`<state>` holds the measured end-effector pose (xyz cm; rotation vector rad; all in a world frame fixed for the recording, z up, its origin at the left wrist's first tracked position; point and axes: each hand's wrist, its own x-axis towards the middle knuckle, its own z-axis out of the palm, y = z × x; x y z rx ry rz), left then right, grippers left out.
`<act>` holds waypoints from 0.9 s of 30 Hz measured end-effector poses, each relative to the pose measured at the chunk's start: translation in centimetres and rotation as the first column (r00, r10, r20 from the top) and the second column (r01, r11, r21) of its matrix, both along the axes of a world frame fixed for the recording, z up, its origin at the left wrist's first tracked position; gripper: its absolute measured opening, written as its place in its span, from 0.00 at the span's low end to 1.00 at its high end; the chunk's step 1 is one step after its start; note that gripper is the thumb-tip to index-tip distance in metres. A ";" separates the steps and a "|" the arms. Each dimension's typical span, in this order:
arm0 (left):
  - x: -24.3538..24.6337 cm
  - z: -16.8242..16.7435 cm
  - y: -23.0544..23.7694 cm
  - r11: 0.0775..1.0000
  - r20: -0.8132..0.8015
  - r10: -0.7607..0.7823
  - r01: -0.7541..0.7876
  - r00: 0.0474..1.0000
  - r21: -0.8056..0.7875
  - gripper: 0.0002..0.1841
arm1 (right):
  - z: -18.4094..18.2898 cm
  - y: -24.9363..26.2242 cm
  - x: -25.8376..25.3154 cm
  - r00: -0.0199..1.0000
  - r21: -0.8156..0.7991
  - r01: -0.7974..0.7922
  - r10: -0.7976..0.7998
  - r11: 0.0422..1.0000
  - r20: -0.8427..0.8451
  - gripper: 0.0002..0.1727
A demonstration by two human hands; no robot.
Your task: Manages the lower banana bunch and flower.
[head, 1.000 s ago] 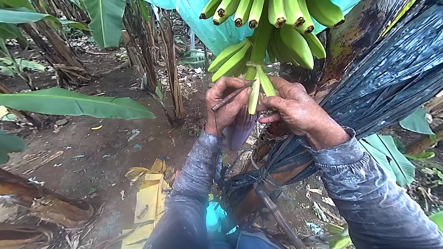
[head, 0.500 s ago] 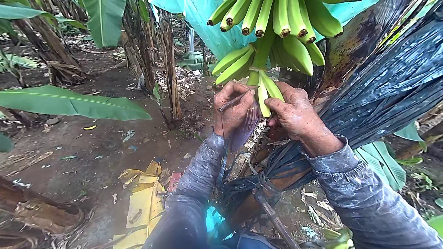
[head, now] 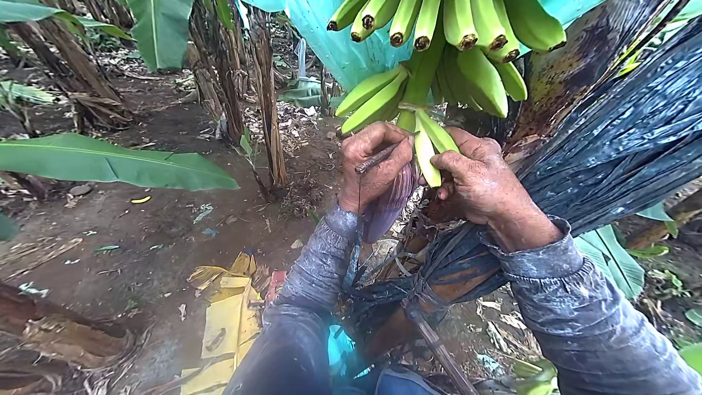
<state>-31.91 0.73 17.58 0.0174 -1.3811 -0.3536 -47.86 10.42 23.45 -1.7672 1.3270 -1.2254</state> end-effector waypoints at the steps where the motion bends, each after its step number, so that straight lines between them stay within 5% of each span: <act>1: 0.1 0.0 0.0 1.000 0.014 -0.009 0.009 1.000 0.001 0.01 | 0.0 0.0 0.0 1.000 -0.001 -0.005 0.006 1.000 0.005 0.20; 27: 0.1 -0.1 0.3 1.000 0.018 -0.012 0.012 1.000 -0.008 0.02 | 0.0 0.0 0.1 1.000 0.001 -0.010 0.010 1.000 -0.004 0.19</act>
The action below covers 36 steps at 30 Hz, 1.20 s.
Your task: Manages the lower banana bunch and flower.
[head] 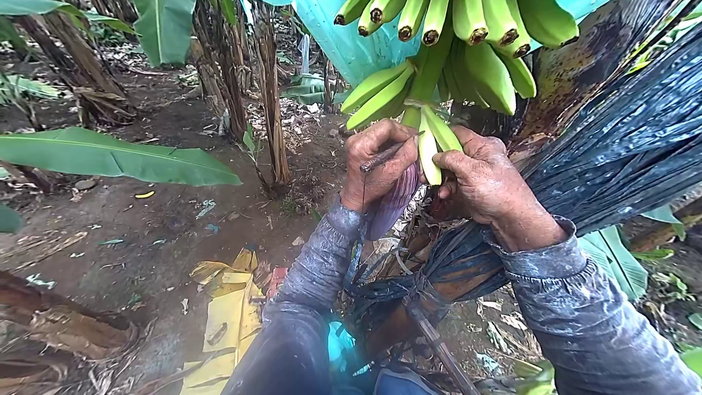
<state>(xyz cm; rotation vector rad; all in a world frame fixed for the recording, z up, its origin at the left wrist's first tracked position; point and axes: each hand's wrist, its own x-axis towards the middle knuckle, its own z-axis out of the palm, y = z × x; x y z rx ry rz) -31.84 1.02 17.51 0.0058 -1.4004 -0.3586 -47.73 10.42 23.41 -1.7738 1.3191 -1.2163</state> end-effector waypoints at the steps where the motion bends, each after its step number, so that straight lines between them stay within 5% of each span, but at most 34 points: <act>1: 0.0 0.0 -0.1 1.000 0.004 -0.001 0.001 1.000 -0.005 0.02 | 0.0 0.0 0.0 1.000 -0.003 0.002 -0.002 1.000 -0.003 0.19; 36: 0.8 -0.6 -0.3 0.991 0.055 -0.113 0.116 0.992 -0.061 0.03 | -0.2 0.5 -0.2 0.999 0.001 -0.033 0.033 0.999 -0.004 0.19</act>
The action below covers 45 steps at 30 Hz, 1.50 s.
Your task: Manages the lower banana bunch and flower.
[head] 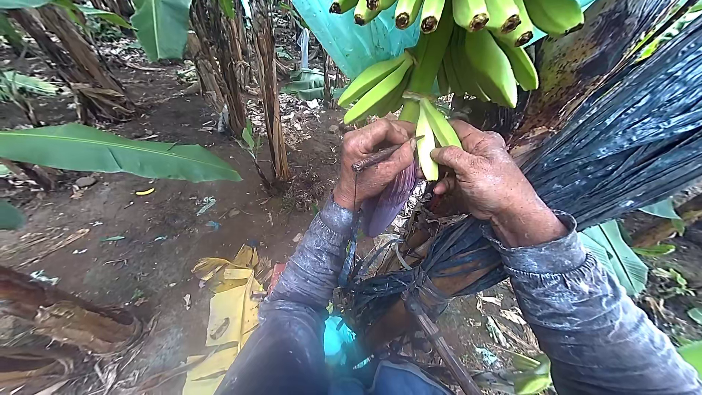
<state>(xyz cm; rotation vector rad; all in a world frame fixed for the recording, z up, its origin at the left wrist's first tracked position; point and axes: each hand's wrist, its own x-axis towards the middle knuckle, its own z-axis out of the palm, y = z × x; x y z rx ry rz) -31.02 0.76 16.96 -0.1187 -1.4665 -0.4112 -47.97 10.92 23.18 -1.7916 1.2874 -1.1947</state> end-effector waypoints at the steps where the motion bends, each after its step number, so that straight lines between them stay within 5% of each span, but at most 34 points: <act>1: 0.0 0.0 0.0 1.000 0.003 -0.001 0.001 1.000 -0.001 0.03 | 0.0 0.0 0.0 1.000 0.001 -0.003 0.003 1.000 0.000 0.19; 45: 0.8 -0.1 0.4 0.995 0.098 -0.103 0.101 0.990 0.021 0.04 | -0.2 0.3 -0.3 0.998 -0.024 -0.007 0.005 1.000 -0.057 0.20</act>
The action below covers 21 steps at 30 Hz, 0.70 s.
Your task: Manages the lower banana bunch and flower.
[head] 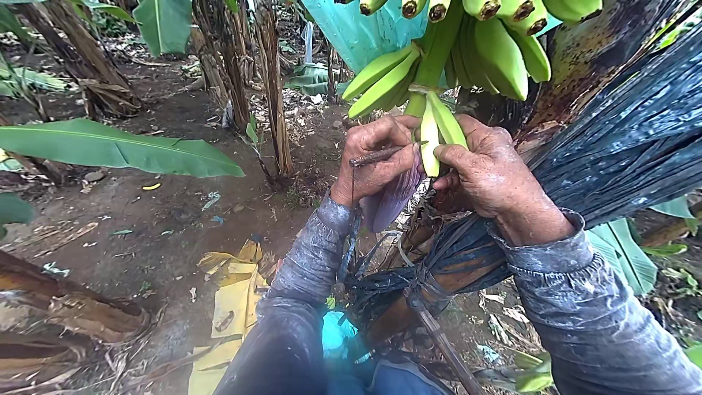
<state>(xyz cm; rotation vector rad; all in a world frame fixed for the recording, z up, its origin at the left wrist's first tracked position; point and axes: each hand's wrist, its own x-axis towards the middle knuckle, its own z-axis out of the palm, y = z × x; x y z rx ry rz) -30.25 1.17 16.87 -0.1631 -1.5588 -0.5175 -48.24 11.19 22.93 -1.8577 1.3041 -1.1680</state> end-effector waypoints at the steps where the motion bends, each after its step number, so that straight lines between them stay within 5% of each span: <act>1: -0.1 0.0 0.1 1.000 -0.005 0.006 -0.007 1.000 -0.003 0.04 | 0.0 0.0 0.0 1.000 0.000 -0.001 0.001 1.000 -0.003 0.20; 21: 0.1 -0.6 -0.5 0.998 -0.017 -0.063 0.063 0.998 0.026 0.03 | 0.0 0.0 0.3 0.999 0.020 -0.019 0.018 1.000 0.036 0.20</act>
